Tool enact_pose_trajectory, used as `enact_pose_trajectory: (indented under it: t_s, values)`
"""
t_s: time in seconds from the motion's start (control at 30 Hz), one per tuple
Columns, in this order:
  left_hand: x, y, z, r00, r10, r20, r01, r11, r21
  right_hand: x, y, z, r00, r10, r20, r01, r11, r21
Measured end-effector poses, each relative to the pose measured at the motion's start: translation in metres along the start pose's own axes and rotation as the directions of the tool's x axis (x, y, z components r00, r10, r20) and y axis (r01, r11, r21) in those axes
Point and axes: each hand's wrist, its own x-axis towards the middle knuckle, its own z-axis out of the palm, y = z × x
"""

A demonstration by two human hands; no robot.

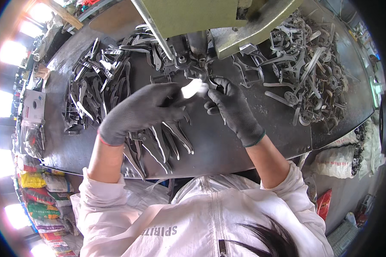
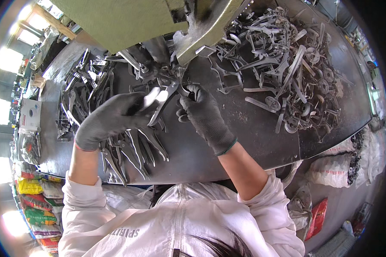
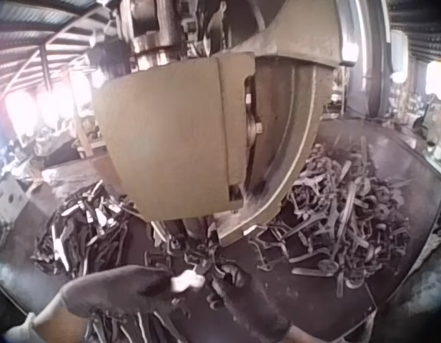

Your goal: The person assembles small metal components into assembled parts using an industrial stamping or riveting machine.

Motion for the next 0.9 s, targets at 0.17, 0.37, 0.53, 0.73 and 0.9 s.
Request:
enact_pose_trajectory:
  t_s: [0.17,0.37,0.53,0.73,0.9]
  values:
    - [0.039,0.011,0.044,0.954,0.257,-0.152,-0.294,0.899,-0.323,-0.005,0.021,0.004,0.841,-0.533,-0.093,0.499,0.83,-0.25]
    - [0.033,-0.013,0.04,0.963,-0.046,-0.267,0.047,0.999,-0.004,0.034,-0.013,-0.044,0.726,-0.631,0.273,0.447,0.133,-0.884]
    - [0.038,-0.006,0.05,0.907,0.196,-0.372,-0.05,0.929,0.366,0.059,-0.006,-0.045,0.814,-0.473,0.338,0.329,-0.105,-0.939]
    - [0.044,-0.01,0.053,0.783,0.128,-0.608,0.262,0.82,0.509,0.063,-0.009,-0.038,0.859,-0.36,0.363,0.251,-0.32,-0.913]
    - [0.053,-0.01,0.063,0.796,-0.174,-0.579,0.503,0.722,0.475,0.015,-0.024,-0.065,0.88,-0.422,0.218,0.139,-0.21,-0.968]
